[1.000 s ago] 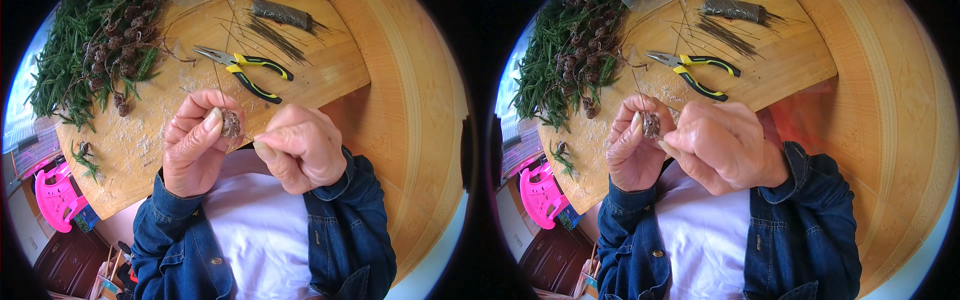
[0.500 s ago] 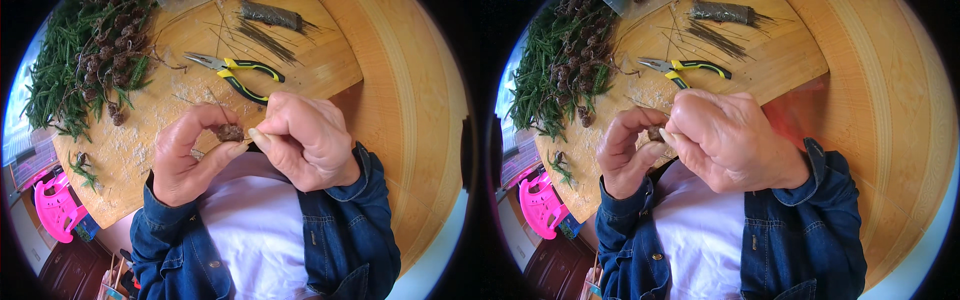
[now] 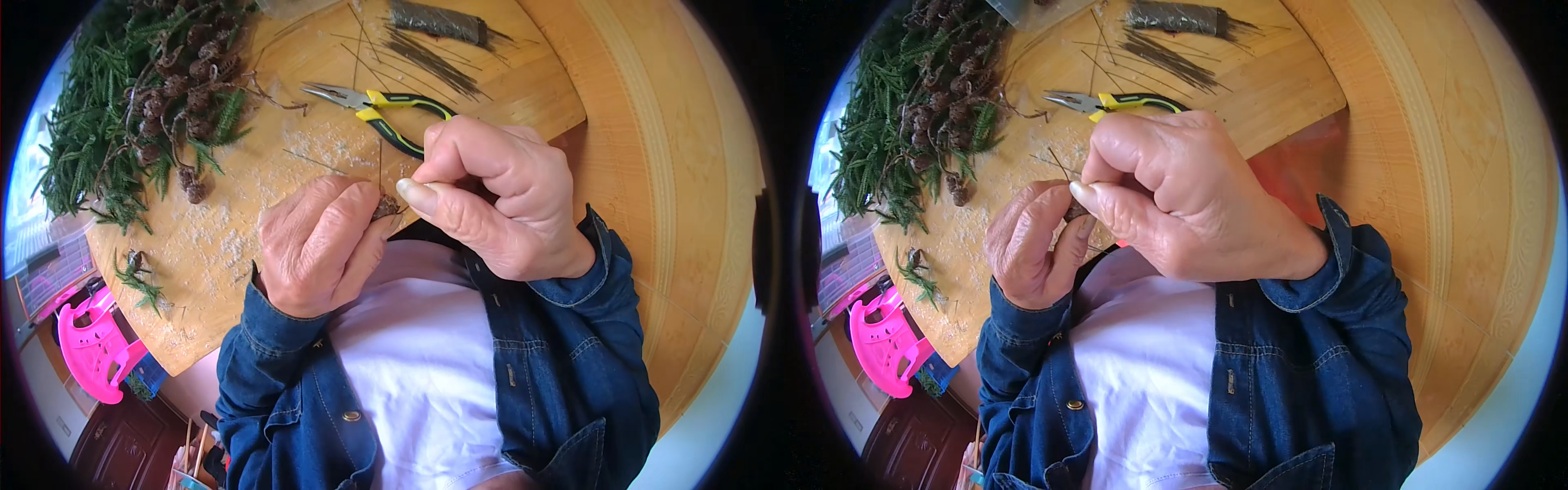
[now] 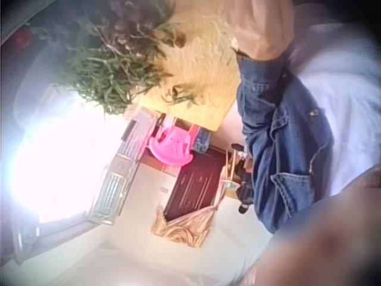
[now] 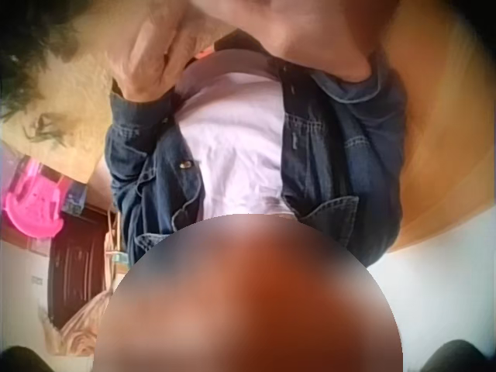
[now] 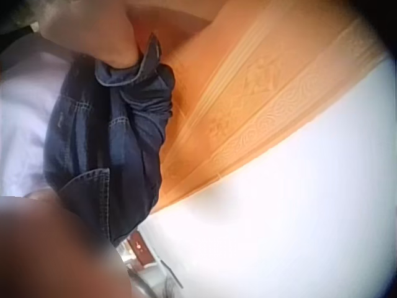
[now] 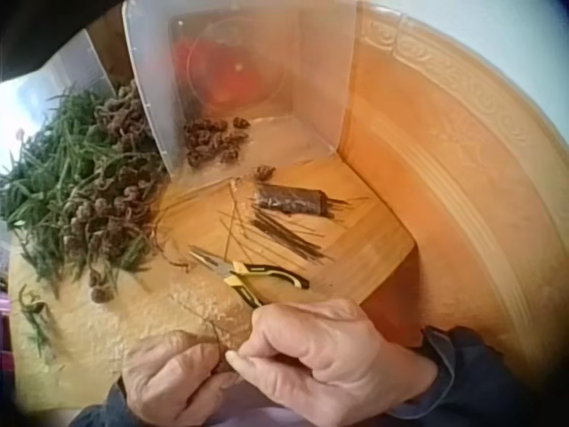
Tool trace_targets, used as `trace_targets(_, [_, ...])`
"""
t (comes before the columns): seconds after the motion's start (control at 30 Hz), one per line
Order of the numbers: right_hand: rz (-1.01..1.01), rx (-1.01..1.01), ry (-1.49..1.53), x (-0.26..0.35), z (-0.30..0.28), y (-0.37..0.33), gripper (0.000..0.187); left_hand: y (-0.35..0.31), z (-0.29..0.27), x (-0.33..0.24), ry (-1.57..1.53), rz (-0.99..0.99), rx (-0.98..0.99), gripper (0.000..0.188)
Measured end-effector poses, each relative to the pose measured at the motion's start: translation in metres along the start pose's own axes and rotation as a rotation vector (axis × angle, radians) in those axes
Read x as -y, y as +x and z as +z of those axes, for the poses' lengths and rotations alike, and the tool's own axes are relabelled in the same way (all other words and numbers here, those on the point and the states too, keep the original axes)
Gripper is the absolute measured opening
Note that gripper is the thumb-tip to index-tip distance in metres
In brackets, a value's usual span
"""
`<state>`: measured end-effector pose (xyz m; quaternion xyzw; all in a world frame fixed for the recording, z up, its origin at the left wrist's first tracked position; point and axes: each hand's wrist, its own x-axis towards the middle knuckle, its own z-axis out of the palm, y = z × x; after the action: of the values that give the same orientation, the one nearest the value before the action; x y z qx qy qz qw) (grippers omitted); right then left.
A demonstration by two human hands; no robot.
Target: Creating decorative wreaths by attaching pine branches and pinecones together using wire and pliers.
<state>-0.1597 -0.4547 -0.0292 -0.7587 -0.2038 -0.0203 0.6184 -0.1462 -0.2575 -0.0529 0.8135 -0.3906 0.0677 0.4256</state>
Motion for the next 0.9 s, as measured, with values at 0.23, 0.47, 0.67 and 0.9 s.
trace_targets(0.23, [0.333,0.114,0.330,0.014,-0.003,0.017,0.012,-0.013,-0.012,-0.002,-0.104,-0.076,-0.096,0.023])
trace_targets(0.47, [0.123,0.212,0.214,-0.007,0.025,0.027,0.012,-0.020,-0.018,-0.004,-0.215,-0.116,-0.108,0.022])
trace_targets(0.67, [0.030,0.112,0.159,-0.008,0.037,0.021,0.014,-0.027,-0.017,-0.002,-0.112,-0.063,-0.158,0.021])
trace_targets(0.9, [-0.103,0.010,0.138,-0.003,0.045,0.019,0.013,-0.034,-0.007,-0.002,-0.470,-0.267,-0.294,0.013])
